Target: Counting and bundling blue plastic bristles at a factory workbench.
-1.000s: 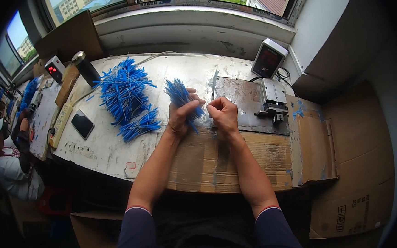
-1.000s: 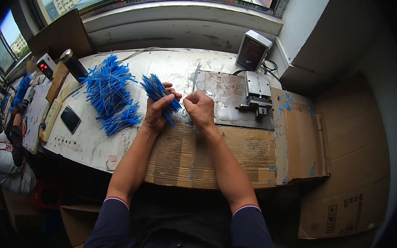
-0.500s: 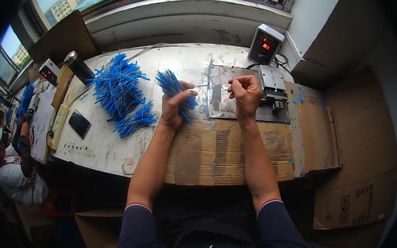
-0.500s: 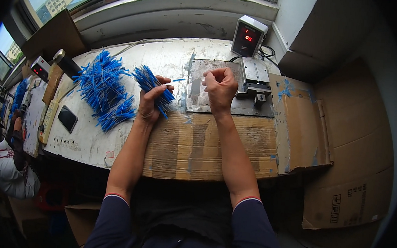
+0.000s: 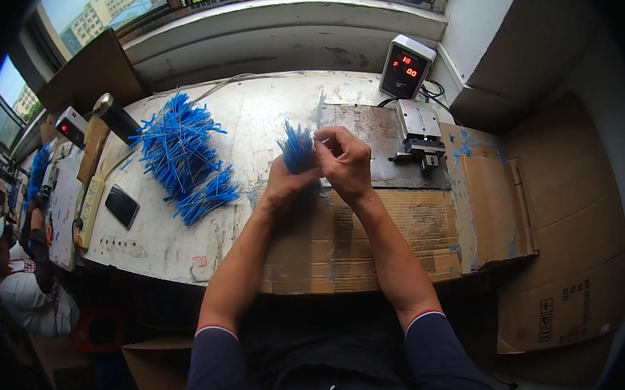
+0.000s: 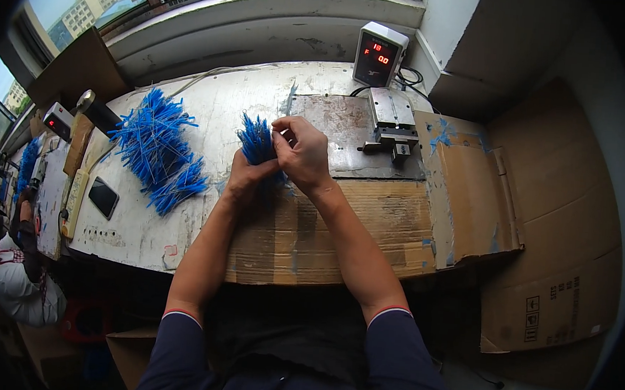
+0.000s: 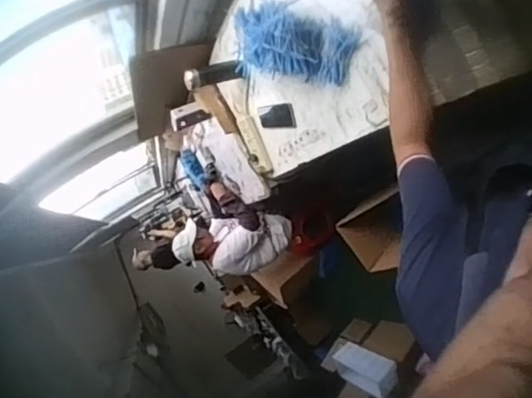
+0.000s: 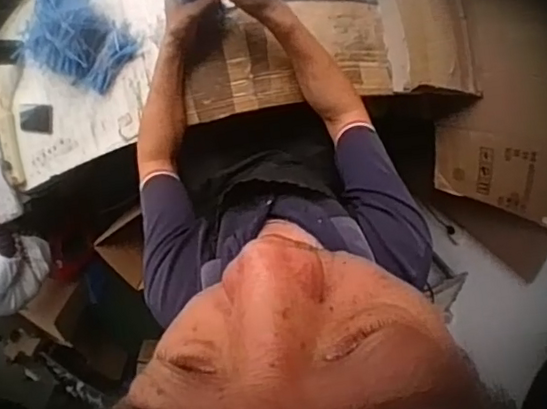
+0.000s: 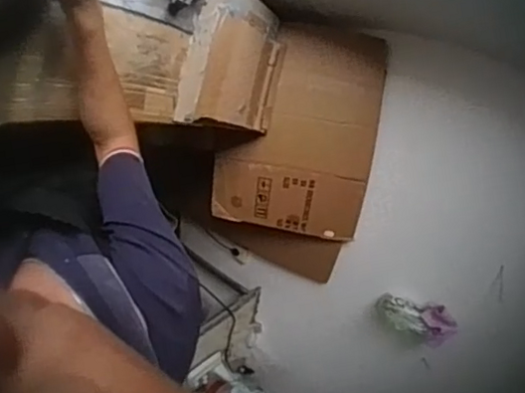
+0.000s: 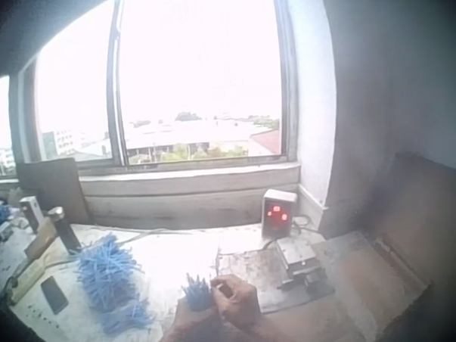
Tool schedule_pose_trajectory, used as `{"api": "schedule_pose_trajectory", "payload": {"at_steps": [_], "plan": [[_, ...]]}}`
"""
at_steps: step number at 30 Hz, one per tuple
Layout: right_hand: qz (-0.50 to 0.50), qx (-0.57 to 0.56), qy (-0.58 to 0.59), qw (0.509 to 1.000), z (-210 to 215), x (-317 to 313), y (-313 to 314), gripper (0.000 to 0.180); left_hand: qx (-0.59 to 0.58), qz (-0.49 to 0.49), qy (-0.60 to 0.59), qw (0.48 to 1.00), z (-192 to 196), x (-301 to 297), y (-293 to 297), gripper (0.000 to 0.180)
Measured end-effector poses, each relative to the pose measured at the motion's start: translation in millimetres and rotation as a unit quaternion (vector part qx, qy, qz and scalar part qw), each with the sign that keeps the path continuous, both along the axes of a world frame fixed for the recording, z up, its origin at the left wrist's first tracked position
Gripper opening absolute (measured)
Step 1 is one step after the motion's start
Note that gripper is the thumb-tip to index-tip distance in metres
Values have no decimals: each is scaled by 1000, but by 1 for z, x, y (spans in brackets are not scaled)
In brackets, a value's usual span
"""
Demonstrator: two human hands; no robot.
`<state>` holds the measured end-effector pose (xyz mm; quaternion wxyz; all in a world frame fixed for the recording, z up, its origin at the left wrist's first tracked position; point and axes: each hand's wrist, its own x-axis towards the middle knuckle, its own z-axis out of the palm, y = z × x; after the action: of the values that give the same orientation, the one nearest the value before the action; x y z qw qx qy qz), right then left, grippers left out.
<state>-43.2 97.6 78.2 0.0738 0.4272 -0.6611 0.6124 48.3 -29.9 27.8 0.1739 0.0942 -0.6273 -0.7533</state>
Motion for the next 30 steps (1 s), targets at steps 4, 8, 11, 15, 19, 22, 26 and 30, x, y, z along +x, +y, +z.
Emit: {"api": "schedule_pose_trajectory", "payload": {"at_steps": [4,8,11,15,19,22,26,30], "plan": [[26,-16,-125,992,8,-4,1,13,-5,3,11,1000,-8,-1,-4,31],[104,-16,-139,985,5,-10,0,7,-26,4,-5,1000,-13,-3,-5,34],[111,-8,-162,981,17,-5,1,7,-37,1,-10,999,-8,0,-5,37],[121,-11,-183,976,19,-6,-3,6,-50,-4,-27,998,-4,2,-4,37],[79,-41,-36,995,18,-9,-3,7,-56,7,-22,998,-1,2,-2,36],[73,-34,-14,997,21,-6,0,9,-44,4,-5,999,-8,0,-5,36],[82,-1,-39,996,22,-1,1,14,-56,-4,13,998,-11,0,-8,43],[94,9,-41,995,21,-3,6,18,-58,-12,0,998,-13,-4,-7,43]]}}
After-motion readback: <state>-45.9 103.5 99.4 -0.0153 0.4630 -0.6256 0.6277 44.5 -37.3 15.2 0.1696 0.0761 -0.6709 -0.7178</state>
